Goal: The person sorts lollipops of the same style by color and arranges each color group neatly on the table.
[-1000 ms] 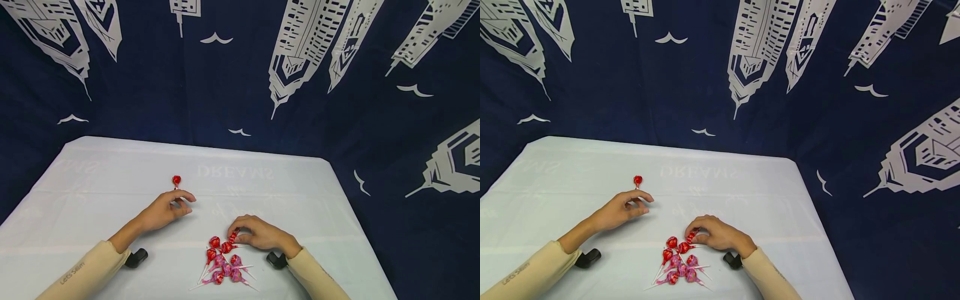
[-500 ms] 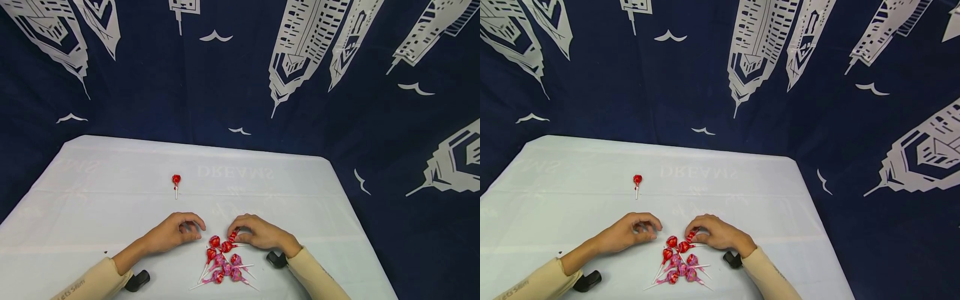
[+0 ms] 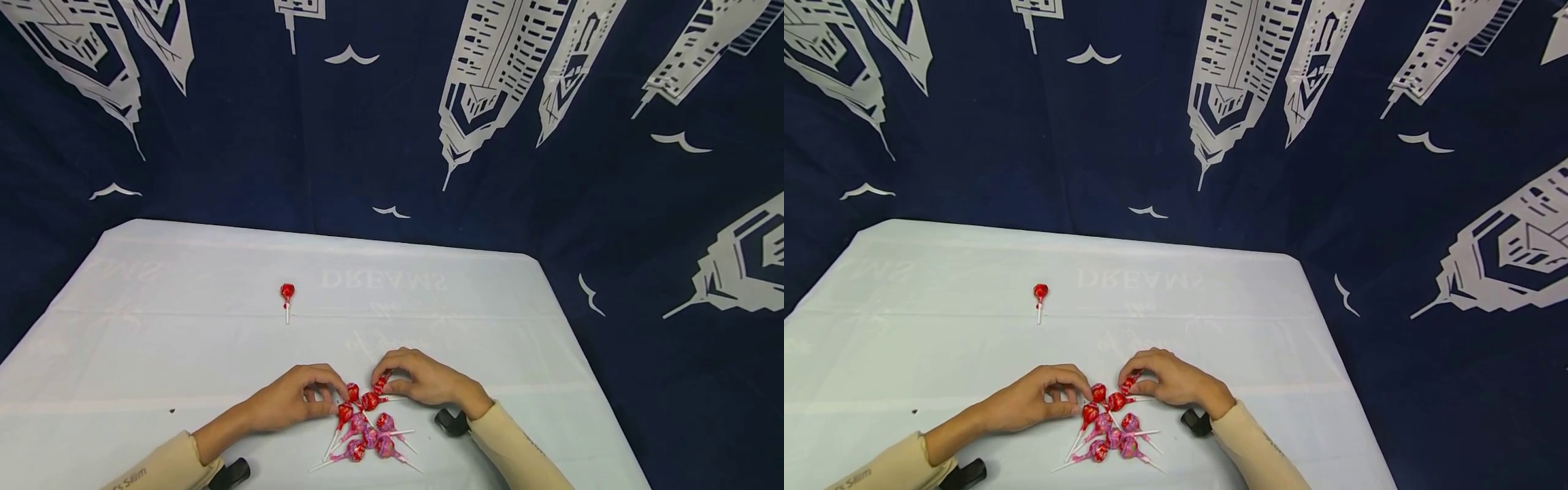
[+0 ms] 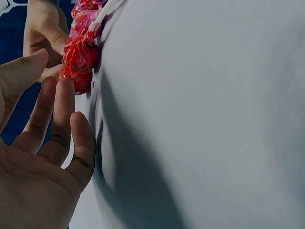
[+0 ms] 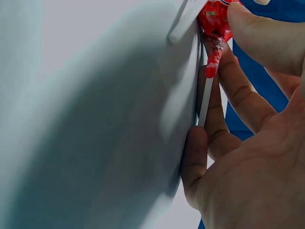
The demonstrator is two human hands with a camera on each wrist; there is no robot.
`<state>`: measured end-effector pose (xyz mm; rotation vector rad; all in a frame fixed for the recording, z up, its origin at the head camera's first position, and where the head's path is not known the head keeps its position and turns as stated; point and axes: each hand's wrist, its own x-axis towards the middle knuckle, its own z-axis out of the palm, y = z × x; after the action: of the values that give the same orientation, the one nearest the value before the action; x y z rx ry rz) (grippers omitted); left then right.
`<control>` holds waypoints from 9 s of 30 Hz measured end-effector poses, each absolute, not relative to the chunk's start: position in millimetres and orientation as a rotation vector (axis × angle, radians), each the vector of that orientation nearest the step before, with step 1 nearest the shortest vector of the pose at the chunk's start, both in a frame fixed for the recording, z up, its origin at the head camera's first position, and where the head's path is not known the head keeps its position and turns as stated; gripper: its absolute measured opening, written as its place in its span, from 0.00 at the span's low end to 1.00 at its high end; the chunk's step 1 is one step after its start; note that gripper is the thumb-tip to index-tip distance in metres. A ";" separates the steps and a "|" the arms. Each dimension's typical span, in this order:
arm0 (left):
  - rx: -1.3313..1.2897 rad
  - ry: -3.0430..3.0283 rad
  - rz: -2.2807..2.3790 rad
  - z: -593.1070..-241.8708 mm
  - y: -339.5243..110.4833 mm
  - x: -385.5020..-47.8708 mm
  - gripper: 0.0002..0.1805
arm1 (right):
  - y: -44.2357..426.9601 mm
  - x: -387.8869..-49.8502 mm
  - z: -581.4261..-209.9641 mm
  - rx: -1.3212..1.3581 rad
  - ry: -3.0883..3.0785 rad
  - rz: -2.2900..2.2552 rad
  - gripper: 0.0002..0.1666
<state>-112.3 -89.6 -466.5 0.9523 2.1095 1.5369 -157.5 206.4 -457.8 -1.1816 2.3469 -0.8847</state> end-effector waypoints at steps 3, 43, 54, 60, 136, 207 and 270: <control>0.954 2.126 1.525 -467.3 -88.9 -111.8 0.10 | 206.1 -157.8 -457.6 -1.172 2.349 -0.882 0.11; 0.974 2.216 1.536 -482.5 -79.6 -100.4 0.07 | 208.1 -158.2 -458.0 -1.281 2.335 -0.894 0.12; 0.934 2.217 1.537 -483.6 -79.7 -100.2 0.07 | 204.8 -165.2 -461.0 -1.213 2.378 -0.893 0.11; 0.924 2.204 1.545 -484.6 -79.5 -100.6 0.08 | 203.5 -170.0 -462.9 -1.182 2.412 -0.901 0.12; 0.952 2.195 1.587 -487.9 -78.9 -101.9 0.08 | 45.2 -275.5 -447.7 -0.606 2.801 -0.817 0.10; 0.913 2.192 1.590 -488.4 -80.9 -101.9 0.08 | 30.0 -274.7 -450.1 -0.605 2.897 -0.677 0.13; 0.884 2.211 1.578 -487.8 -83.2 -100.8 0.08 | 138.8 -212.9 -434.3 -1.060 2.454 -1.030 0.12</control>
<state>-100.8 -83.2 -487.8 0.8838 2.2109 1.5785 -212.9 138.8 -434.3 -1.0599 2.4536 -1.0300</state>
